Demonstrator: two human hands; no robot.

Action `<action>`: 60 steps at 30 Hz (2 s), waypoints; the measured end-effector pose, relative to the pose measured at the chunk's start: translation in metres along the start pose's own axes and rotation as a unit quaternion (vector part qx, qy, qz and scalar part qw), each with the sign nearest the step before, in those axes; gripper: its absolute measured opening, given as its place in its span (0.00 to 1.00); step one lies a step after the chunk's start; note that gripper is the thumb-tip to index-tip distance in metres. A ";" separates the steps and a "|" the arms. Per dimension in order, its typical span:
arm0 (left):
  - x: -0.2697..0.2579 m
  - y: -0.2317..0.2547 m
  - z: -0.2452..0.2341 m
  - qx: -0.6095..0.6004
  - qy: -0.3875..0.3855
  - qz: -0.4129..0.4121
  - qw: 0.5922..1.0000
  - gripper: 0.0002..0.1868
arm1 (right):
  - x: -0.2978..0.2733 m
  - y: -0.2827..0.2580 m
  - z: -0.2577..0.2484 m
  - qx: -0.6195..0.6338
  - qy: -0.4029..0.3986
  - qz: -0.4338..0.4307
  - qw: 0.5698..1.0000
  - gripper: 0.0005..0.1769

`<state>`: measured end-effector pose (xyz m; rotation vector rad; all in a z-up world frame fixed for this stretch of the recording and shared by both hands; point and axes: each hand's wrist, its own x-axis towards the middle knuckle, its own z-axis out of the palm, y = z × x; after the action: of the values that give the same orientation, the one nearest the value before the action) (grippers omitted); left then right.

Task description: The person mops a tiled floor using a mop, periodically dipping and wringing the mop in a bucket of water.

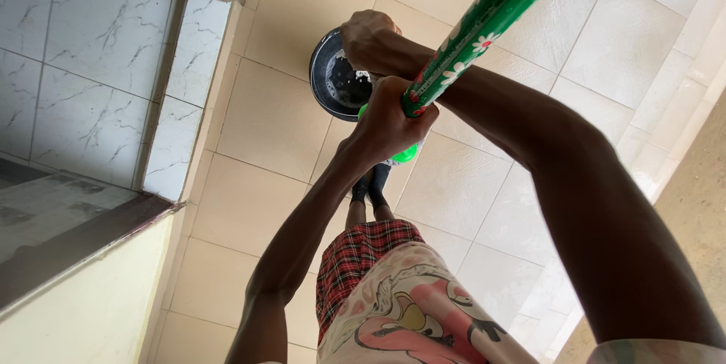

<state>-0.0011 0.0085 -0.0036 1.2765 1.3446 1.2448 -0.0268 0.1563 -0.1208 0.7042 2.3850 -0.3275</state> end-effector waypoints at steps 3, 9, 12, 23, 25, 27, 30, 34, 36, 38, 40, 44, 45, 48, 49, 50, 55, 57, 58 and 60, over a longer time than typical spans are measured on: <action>0.002 -0.003 0.000 0.007 -0.011 -0.006 1.000 0.19 | 0.013 0.004 0.013 -0.012 -0.011 0.004 1.000 0.10; 0.004 -0.010 0.000 0.021 0.005 0.015 1.000 0.17 | 0.030 0.016 0.028 -0.011 0.007 -0.001 1.000 0.09; 0.006 -0.015 0.001 0.032 0.023 0.070 0.997 0.16 | 0.049 0.023 0.034 -0.013 0.021 -0.006 1.000 0.09; -0.002 -0.031 -0.019 -0.032 0.098 0.085 0.991 0.12 | 0.123 0.112 0.133 0.404 0.246 -0.318 0.822 0.11; -0.003 -0.027 -0.021 -0.044 0.100 0.089 0.990 0.12 | 0.086 0.103 0.129 0.733 0.121 -0.199 0.639 0.20; -0.004 -0.024 -0.024 -0.057 0.102 0.091 0.989 0.12 | 0.042 0.096 0.116 0.853 0.049 -0.122 0.504 0.25; -0.008 -0.016 -0.032 -0.071 0.120 0.051 0.989 0.14 | -0.009 0.095 0.115 0.891 -0.030 -0.108 0.440 0.25; -0.018 0.000 -0.035 -0.112 0.139 -0.020 0.984 0.14 | -0.034 0.056 0.154 0.914 0.073 -0.209 0.340 0.23; -0.020 0.003 -0.028 -0.135 0.138 -0.043 0.980 0.13 | -0.044 0.018 0.158 0.962 0.073 -0.178 0.192 0.28; -0.024 0.002 -0.020 -0.171 0.127 -0.036 0.976 0.09 | -0.049 -0.024 0.148 0.979 0.033 -0.192 0.062 0.31; -0.031 0.001 -0.018 -0.097 0.142 0.050 0.984 0.12 | -0.060 -0.044 0.142 0.976 0.009 -0.214 0.024 0.28; -0.045 0.006 -0.021 -0.078 0.148 -0.005 0.986 0.13 | -0.064 -0.044 0.139 0.972 0.010 -0.232 0.048 0.23; -0.047 0.009 -0.023 -0.076 0.150 -0.005 0.986 0.13 | -0.061 -0.042 0.136 0.970 0.018 -0.235 0.058 0.21; -0.060 0.018 -0.020 -0.107 0.114 -0.078 0.985 0.10 | -0.055 -0.038 0.125 0.966 0.070 -0.224 0.105 0.18; -0.060 0.020 -0.012 -0.081 0.120 -0.036 0.989 0.11 | -0.051 -0.035 0.119 0.962 0.099 -0.216 0.136 0.16; -0.058 0.021 -0.008 -0.056 0.126 0.007 0.990 0.12 | -0.047 -0.029 0.109 0.954 0.133 -0.210 0.166 0.15; -0.043 0.016 -0.013 -0.087 0.079 0.023 0.993 0.16 | -0.039 -0.005 0.065 0.820 0.332 -0.119 0.452 0.09; -0.040 0.013 -0.011 -0.083 0.065 0.030 0.994 0.17 | -0.034 0.001 0.047 0.698 0.409 -0.069 0.584 0.07; -0.039 0.011 -0.010 -0.088 0.052 0.005 0.995 0.16 | -0.034 0.002 0.039 0.626 0.444 -0.044 0.640 0.07; -0.036 0.006 -0.005 -0.094 0.037 -0.019 0.995 0.16 | -0.038 0.004 0.028 0.503 0.476 -0.033 0.721 0.06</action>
<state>-0.0027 -0.0282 0.0014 1.0783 1.2646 1.3683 0.0139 0.1335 -0.1188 1.5465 3.0545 -1.7488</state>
